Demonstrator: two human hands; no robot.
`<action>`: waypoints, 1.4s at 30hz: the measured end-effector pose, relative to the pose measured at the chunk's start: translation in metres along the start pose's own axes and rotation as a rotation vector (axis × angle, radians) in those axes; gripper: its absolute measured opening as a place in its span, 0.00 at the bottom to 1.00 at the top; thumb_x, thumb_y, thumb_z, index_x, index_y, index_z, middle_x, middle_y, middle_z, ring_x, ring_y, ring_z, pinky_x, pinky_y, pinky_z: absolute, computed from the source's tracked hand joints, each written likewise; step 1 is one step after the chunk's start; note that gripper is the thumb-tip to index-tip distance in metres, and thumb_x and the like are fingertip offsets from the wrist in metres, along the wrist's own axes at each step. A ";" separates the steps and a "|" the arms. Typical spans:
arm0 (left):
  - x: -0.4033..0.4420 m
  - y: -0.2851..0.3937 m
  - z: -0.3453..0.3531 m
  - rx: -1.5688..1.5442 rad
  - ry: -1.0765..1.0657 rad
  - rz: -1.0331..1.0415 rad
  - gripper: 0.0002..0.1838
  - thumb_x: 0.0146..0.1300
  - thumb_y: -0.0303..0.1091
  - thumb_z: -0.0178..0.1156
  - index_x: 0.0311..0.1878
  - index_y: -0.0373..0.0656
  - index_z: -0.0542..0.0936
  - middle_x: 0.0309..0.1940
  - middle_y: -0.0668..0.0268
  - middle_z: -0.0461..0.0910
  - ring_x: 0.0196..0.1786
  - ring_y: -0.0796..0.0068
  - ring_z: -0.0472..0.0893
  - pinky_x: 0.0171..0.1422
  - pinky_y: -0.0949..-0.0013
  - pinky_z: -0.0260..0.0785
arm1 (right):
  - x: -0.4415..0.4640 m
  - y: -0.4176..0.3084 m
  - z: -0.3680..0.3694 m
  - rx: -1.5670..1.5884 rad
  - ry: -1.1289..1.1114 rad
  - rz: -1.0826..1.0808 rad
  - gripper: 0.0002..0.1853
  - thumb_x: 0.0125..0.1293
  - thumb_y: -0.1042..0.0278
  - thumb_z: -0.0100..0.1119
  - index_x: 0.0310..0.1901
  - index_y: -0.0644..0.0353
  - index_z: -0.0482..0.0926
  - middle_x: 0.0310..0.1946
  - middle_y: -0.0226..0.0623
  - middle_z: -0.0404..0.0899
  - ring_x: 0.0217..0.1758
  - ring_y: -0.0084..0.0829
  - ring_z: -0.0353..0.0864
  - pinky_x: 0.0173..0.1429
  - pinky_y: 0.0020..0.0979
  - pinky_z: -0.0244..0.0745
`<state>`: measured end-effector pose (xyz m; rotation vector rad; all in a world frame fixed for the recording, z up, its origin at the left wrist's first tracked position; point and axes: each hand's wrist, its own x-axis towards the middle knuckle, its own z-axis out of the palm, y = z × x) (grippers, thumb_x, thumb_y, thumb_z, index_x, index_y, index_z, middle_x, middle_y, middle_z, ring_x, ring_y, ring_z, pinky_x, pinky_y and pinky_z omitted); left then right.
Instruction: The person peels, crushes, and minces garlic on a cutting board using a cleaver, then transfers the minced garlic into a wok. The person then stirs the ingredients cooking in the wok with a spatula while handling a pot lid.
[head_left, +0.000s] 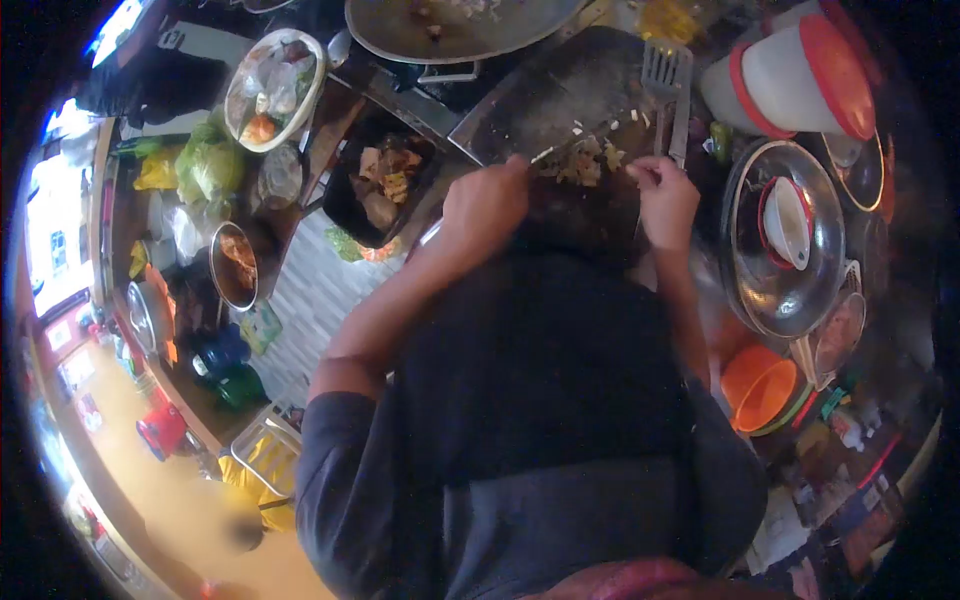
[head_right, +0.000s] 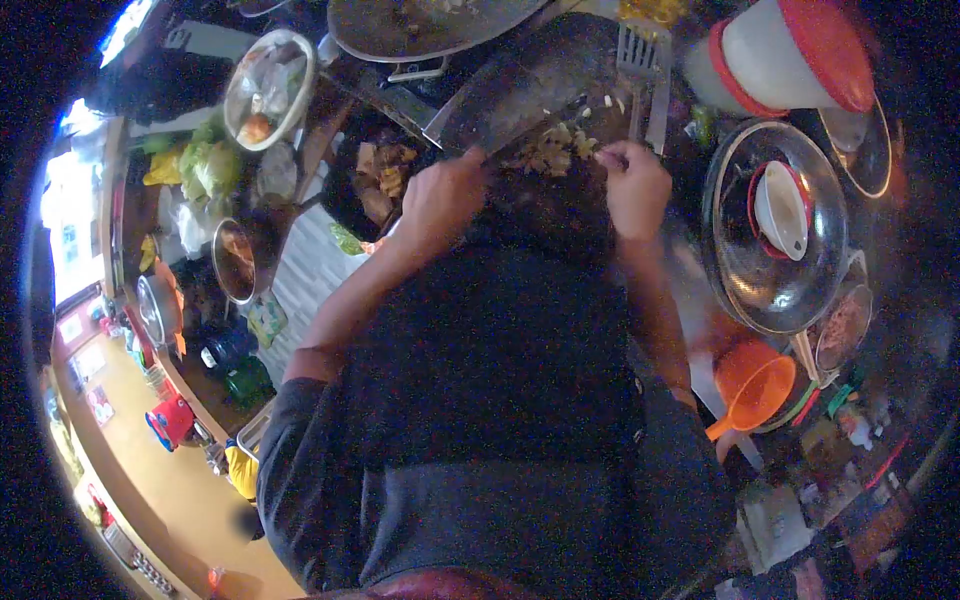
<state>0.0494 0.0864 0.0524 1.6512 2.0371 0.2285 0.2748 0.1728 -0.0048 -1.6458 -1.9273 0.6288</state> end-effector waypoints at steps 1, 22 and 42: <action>0.003 0.000 -0.002 -0.006 0.010 -0.009 0.14 0.67 0.45 0.50 0.41 0.44 0.75 0.29 0.48 0.80 0.36 0.41 0.80 0.40 0.45 0.71 | 0.005 -0.005 -0.004 -0.001 -0.005 -0.014 0.06 0.53 0.67 0.68 0.32 0.55 0.82 0.30 0.40 0.83 0.34 0.44 0.82 0.40 0.40 0.75; -0.010 -0.001 0.015 -0.141 0.017 -0.073 0.12 0.61 0.37 0.51 0.33 0.41 0.81 0.32 0.51 0.82 0.35 0.48 0.83 0.37 0.52 0.76 | 0.061 -0.262 0.173 0.148 -0.751 -0.884 0.17 0.53 0.63 0.64 0.47 0.49 0.82 0.37 0.40 0.83 0.43 0.42 0.82 0.49 0.41 0.76; -0.002 -0.012 -0.004 -0.330 0.084 -0.206 0.18 0.66 0.46 0.49 0.40 0.39 0.76 0.32 0.46 0.81 0.40 0.43 0.80 0.45 0.46 0.72 | 0.078 -0.097 -0.032 0.264 -0.259 -0.202 0.33 0.61 0.45 0.62 0.59 0.62 0.73 0.51 0.48 0.78 0.55 0.39 0.77 0.61 0.37 0.69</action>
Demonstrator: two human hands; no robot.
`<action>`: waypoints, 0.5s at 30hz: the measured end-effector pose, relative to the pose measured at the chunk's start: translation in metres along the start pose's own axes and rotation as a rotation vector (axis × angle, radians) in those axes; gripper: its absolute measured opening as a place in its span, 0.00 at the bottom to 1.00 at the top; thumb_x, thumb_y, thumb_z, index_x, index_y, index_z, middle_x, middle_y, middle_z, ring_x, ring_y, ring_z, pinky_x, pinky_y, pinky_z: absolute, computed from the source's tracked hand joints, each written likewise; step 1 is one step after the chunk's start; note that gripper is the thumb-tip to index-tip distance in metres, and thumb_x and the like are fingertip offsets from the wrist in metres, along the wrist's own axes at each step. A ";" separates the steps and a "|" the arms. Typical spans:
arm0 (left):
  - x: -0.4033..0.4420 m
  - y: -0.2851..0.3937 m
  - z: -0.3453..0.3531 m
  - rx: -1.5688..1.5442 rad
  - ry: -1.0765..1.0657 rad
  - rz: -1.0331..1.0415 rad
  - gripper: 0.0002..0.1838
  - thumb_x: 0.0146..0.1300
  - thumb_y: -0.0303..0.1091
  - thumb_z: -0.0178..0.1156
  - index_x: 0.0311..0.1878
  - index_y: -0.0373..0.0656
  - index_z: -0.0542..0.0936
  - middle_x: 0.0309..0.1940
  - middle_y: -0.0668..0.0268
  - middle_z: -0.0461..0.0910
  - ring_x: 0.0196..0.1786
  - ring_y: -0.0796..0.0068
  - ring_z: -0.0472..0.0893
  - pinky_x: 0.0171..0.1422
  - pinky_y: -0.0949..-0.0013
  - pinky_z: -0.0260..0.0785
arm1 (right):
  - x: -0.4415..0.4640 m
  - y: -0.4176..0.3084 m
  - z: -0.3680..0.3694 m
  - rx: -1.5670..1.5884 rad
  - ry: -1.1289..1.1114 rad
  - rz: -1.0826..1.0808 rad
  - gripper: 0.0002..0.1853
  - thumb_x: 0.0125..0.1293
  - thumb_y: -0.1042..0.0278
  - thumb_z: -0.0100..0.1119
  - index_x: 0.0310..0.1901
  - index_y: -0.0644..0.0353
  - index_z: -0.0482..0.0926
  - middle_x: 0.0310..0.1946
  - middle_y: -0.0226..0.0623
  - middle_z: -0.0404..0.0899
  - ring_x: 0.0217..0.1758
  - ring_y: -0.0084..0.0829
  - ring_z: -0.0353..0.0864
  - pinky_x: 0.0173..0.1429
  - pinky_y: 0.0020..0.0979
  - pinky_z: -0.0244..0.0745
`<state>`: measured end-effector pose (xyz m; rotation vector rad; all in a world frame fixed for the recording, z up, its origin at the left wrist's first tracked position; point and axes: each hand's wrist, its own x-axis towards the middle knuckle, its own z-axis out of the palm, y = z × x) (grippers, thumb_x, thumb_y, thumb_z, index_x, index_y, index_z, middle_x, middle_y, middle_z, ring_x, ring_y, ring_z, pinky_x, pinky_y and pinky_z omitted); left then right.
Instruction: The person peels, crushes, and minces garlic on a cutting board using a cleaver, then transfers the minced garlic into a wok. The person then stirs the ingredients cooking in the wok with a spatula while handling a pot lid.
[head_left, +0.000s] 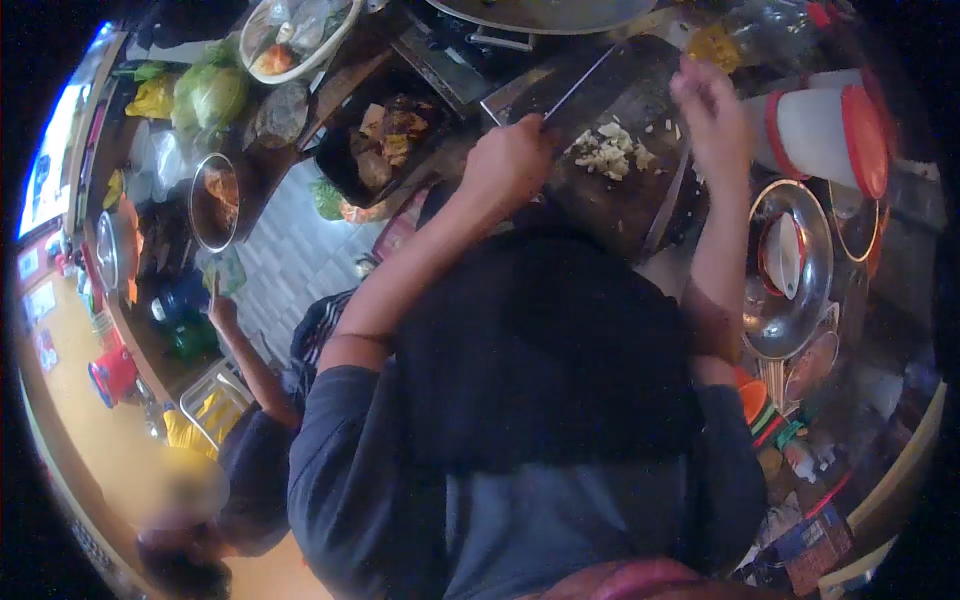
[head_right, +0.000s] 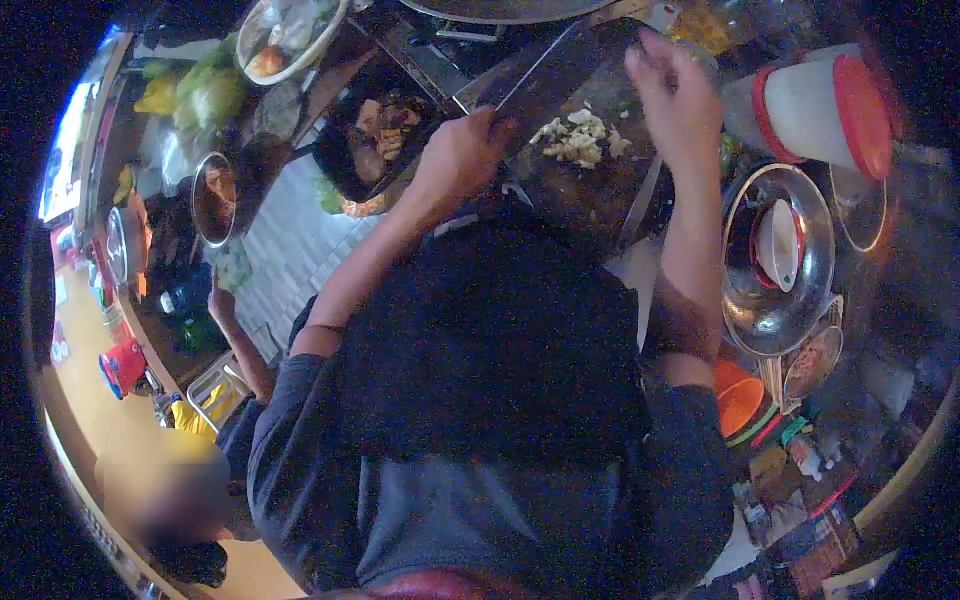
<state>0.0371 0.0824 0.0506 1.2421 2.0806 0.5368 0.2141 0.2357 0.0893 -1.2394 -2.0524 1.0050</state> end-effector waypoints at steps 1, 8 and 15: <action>-0.002 -0.002 -0.002 0.065 0.029 -0.005 0.17 0.66 0.45 0.49 0.40 0.39 0.75 0.31 0.46 0.81 0.40 0.42 0.80 0.45 0.46 0.72 | -0.016 0.026 0.003 -0.194 -0.023 0.145 0.37 0.58 0.40 0.62 0.59 0.63 0.73 0.51 0.52 0.78 0.55 0.45 0.77 0.61 0.41 0.69; -0.007 0.004 0.001 0.197 0.004 0.010 0.16 0.69 0.46 0.47 0.43 0.41 0.73 0.31 0.44 0.80 0.38 0.39 0.79 0.42 0.43 0.71 | -0.070 0.080 0.055 -0.614 -0.060 0.094 0.42 0.53 0.51 0.69 0.64 0.66 0.64 0.60 0.57 0.65 0.65 0.52 0.65 0.66 0.42 0.64; -0.002 0.018 0.024 0.368 -0.010 0.236 0.08 0.63 0.34 0.49 0.39 0.39 0.72 0.24 0.49 0.81 0.30 0.47 0.82 0.33 0.50 0.75 | -0.081 0.128 0.088 -0.504 -0.018 -0.016 0.47 0.39 0.50 0.77 0.62 0.60 0.68 0.61 0.55 0.65 0.63 0.55 0.64 0.65 0.45 0.63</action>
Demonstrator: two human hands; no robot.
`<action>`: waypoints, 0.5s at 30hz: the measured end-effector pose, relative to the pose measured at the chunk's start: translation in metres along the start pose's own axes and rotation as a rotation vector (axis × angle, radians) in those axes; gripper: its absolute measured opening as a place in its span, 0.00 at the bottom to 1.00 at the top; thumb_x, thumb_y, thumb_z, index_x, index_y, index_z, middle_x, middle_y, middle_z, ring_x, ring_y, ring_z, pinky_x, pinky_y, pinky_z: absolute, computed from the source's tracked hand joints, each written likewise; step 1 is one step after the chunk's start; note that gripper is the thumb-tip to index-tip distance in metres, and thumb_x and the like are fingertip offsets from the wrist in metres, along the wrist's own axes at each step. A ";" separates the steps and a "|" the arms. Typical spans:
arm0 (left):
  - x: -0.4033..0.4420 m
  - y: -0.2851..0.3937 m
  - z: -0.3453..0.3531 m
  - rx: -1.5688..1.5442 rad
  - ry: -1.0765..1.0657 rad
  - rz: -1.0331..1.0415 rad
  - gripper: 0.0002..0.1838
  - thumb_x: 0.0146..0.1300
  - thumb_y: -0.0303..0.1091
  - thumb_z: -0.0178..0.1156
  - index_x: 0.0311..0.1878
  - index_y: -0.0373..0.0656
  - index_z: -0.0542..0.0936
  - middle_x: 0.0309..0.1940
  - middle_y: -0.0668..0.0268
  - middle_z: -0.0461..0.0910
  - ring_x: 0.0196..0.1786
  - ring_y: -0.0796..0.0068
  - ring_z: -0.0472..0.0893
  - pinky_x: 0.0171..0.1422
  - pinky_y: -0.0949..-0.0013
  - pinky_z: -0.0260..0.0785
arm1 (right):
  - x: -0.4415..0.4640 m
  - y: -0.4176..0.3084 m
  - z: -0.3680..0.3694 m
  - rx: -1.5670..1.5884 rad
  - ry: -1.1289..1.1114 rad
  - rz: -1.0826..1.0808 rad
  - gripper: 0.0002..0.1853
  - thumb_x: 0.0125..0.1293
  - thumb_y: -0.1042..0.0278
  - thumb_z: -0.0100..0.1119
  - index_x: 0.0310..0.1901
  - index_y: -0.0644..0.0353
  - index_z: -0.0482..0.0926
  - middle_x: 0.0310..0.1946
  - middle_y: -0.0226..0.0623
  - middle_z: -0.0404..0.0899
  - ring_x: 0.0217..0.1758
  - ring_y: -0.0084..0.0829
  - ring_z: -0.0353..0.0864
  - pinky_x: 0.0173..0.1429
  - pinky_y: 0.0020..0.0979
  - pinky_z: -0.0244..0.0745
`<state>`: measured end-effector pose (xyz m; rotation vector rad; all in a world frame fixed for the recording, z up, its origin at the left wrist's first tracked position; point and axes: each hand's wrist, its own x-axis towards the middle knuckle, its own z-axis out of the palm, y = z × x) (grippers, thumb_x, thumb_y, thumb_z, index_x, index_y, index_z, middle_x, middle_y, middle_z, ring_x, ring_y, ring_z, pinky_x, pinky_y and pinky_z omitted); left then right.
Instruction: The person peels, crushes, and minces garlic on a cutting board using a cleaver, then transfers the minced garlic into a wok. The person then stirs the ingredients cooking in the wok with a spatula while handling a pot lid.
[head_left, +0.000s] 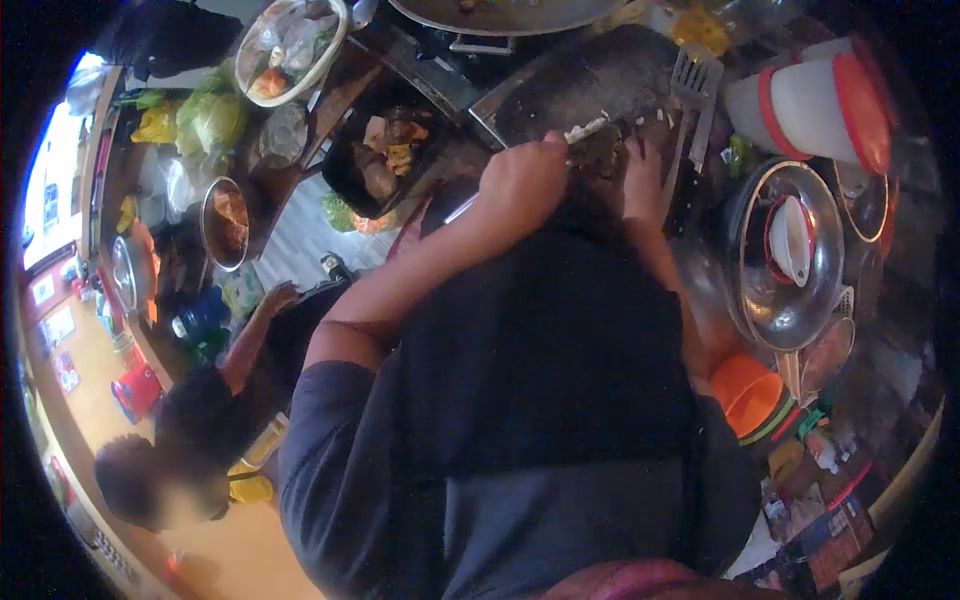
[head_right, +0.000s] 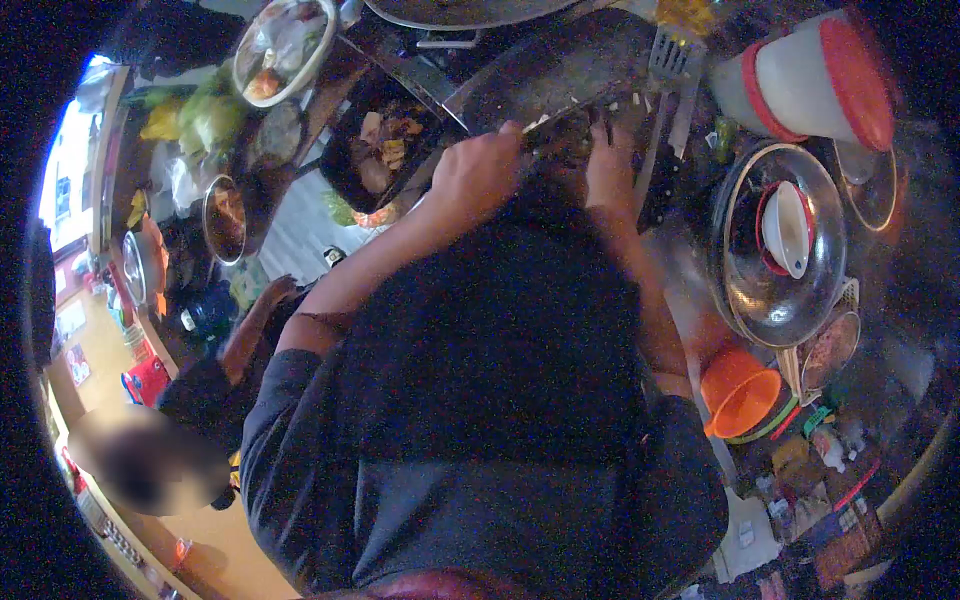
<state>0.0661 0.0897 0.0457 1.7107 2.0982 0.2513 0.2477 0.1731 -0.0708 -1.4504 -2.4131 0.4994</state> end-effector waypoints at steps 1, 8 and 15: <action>0.004 0.001 0.003 0.038 0.038 0.056 0.07 0.58 0.31 0.52 0.35 0.36 0.73 0.23 0.51 0.81 0.28 0.52 0.84 0.31 0.57 0.77 | -0.001 -0.015 -0.010 0.002 -0.003 0.001 0.47 0.39 0.50 0.77 0.62 0.60 0.68 0.61 0.55 0.65 0.63 0.55 0.64 0.65 0.45 0.63; 0.020 0.003 -0.022 0.023 -0.022 0.106 0.10 0.64 0.34 0.48 0.42 0.41 0.73 0.28 0.51 0.82 0.31 0.48 0.83 0.32 0.50 0.76 | -0.009 -0.058 -0.051 0.033 0.119 0.121 0.44 0.41 0.50 0.76 0.58 0.67 0.69 0.53 0.52 0.72 0.58 0.52 0.69 0.61 0.45 0.66; 0.016 0.008 0.006 0.016 -0.081 0.005 0.12 0.61 0.35 0.50 0.44 0.41 0.77 0.29 0.52 0.83 0.31 0.53 0.84 0.31 0.53 0.78 | -0.016 -0.026 -0.031 0.063 0.102 -0.002 0.37 0.49 0.53 0.72 0.57 0.66 0.70 0.52 0.50 0.74 0.55 0.50 0.74 0.59 0.44 0.68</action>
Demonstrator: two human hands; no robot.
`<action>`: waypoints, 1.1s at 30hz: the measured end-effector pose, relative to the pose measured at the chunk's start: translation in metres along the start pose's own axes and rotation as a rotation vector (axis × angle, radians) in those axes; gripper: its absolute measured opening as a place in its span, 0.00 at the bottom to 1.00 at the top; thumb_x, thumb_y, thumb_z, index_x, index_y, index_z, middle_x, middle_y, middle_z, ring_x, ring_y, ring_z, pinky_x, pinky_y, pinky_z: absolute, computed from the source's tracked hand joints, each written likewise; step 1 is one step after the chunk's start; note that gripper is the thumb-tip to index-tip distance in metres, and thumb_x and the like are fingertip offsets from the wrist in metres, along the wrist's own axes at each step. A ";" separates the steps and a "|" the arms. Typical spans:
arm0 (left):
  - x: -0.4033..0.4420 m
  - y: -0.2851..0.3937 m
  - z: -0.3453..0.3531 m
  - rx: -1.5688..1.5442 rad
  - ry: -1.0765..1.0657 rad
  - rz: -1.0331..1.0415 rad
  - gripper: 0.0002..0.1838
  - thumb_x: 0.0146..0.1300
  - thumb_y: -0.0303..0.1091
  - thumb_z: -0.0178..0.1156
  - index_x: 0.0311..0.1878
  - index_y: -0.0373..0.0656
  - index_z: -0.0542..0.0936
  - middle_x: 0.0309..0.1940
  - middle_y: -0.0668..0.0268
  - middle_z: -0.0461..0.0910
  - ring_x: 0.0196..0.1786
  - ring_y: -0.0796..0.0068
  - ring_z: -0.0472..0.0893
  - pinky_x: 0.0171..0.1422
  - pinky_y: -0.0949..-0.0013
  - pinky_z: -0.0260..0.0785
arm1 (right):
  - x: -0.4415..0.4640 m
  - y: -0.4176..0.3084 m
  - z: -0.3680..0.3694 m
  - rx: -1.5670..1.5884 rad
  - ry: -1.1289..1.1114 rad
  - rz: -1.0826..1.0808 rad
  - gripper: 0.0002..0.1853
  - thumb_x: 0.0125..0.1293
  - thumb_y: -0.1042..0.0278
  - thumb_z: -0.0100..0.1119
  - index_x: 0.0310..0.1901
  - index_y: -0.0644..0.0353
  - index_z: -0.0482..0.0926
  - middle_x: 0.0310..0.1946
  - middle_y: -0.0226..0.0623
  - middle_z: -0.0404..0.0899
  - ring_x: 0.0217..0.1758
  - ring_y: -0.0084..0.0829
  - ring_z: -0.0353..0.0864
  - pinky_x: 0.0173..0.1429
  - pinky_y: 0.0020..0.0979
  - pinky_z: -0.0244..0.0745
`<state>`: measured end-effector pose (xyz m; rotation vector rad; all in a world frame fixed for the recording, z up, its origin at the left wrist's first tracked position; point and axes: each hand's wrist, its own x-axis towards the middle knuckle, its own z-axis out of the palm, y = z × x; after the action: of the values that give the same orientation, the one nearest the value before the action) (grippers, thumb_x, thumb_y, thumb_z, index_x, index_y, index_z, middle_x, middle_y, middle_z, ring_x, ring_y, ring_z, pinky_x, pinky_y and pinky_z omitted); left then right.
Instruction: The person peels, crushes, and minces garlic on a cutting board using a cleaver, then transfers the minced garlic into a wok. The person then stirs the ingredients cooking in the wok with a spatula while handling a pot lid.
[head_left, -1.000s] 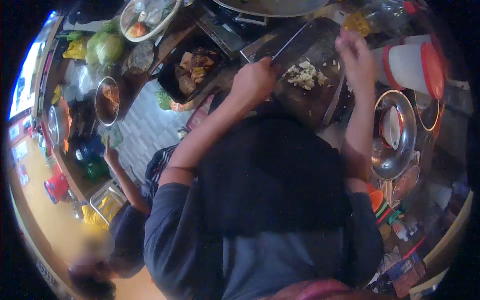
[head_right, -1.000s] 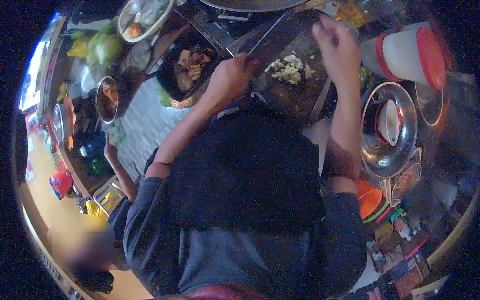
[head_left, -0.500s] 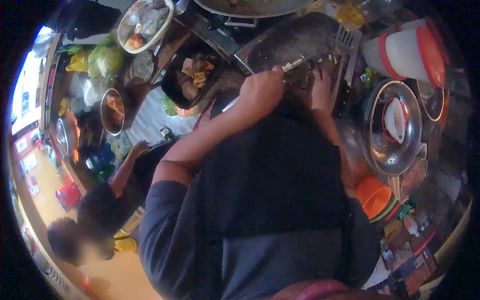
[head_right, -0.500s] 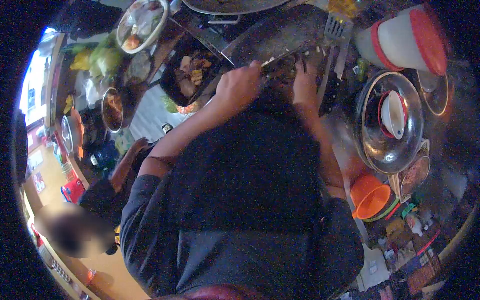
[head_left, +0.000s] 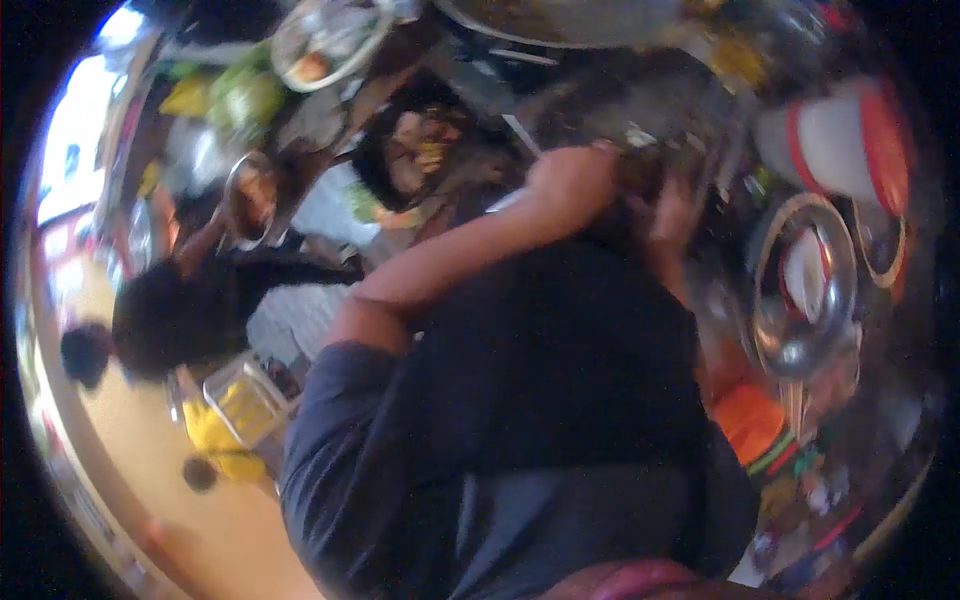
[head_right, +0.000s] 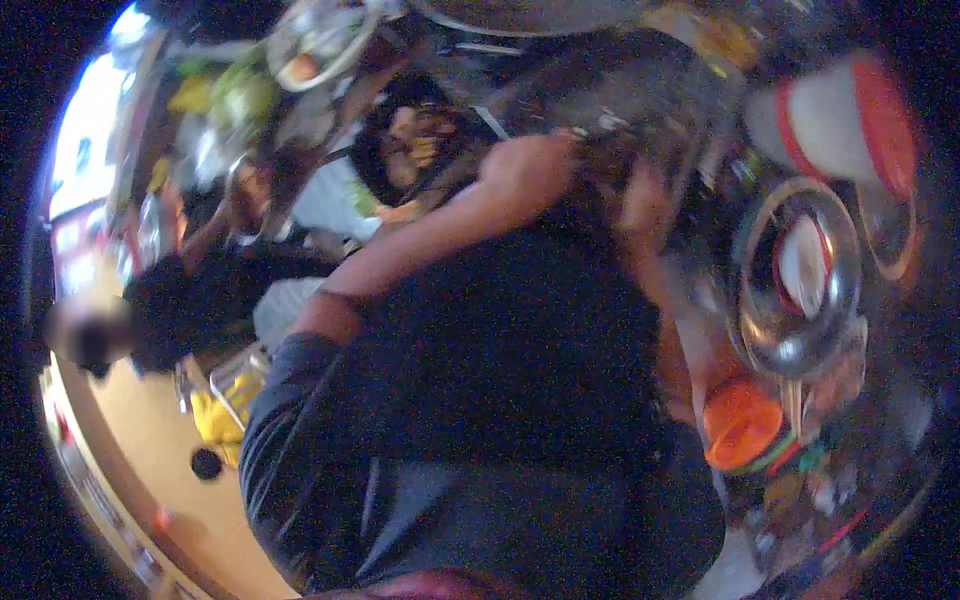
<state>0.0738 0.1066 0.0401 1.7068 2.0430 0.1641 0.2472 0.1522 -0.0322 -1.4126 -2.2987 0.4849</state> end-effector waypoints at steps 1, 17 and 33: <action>0.005 -0.001 -0.003 0.030 -0.008 0.068 0.12 0.61 0.35 0.51 0.43 0.40 0.77 0.28 0.53 0.83 0.31 0.54 0.85 0.30 0.53 0.78 | 0.003 -0.007 -0.001 -0.001 0.027 -0.059 0.36 0.50 0.54 0.71 0.58 0.65 0.69 0.52 0.49 0.75 0.54 0.50 0.74 0.59 0.43 0.69; -0.014 0.002 -0.010 0.069 0.062 0.173 0.12 0.59 0.37 0.54 0.40 0.39 0.78 0.27 0.54 0.83 0.30 0.56 0.85 0.28 0.55 0.76 | 0.003 0.023 0.011 0.232 0.027 -0.075 0.15 0.62 0.57 0.59 0.42 0.60 0.81 0.38 0.45 0.81 0.44 0.44 0.79 0.50 0.40 0.72; -0.025 0.020 -0.025 -0.016 -0.013 0.017 0.09 0.64 0.35 0.47 0.40 0.41 0.73 0.27 0.47 0.81 0.32 0.43 0.82 0.35 0.45 0.74 | 0.002 0.017 0.005 0.047 0.002 -0.026 0.13 0.62 0.58 0.55 0.38 0.59 0.81 0.38 0.45 0.81 0.44 0.49 0.79 0.46 0.42 0.74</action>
<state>0.0836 0.0925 0.0764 1.7112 2.0135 0.1744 0.2568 0.1608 -0.0448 -1.3589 -2.2862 0.5257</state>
